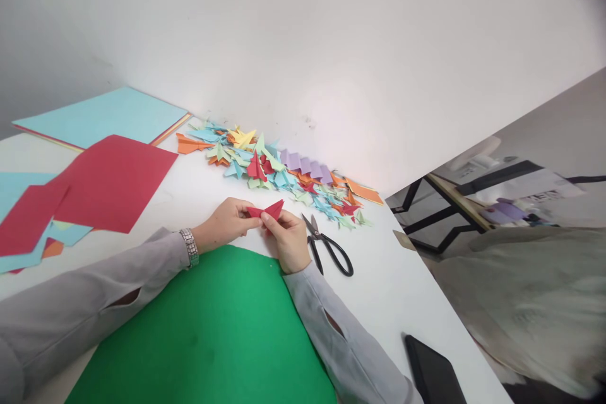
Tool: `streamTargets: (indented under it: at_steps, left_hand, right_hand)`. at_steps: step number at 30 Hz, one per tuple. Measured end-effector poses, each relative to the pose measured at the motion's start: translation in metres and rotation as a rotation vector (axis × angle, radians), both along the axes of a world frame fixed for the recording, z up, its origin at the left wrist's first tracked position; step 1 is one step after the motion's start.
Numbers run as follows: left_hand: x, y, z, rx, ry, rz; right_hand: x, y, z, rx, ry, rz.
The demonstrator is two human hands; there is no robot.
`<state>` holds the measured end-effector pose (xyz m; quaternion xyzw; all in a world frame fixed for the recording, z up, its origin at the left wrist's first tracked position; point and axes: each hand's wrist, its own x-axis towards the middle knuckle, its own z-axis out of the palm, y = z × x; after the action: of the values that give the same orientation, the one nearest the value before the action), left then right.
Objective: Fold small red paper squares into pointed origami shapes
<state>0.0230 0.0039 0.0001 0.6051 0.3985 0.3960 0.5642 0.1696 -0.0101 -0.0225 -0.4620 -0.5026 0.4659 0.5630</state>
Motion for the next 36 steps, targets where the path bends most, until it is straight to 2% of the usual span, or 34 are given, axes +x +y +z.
streamTargets:
  at_steps: [10,20,32,36]
  left_hand:
    - [0.0004,-0.0014,0.0023,0.015,0.111,0.043]
    - [0.0004,0.0009,-0.0043,0.088,0.118,-0.009]
    - [-0.001,0.0004,-0.0038,0.017,0.119,0.008]
    - [-0.0001,0.0005,-0.0033,0.026,0.114,0.011]
  right_hand:
    - [0.0034,0.0027,-0.0039,-0.013,0.068,0.006]
    - [0.0041,0.0038,-0.0059,-0.027,0.026,0.02]
    - [0.0049,0.0053,-0.0067,-0.063,0.123,0.027]
    - [0.0048,0.0046,-0.0062,-0.039,0.067,0.04]
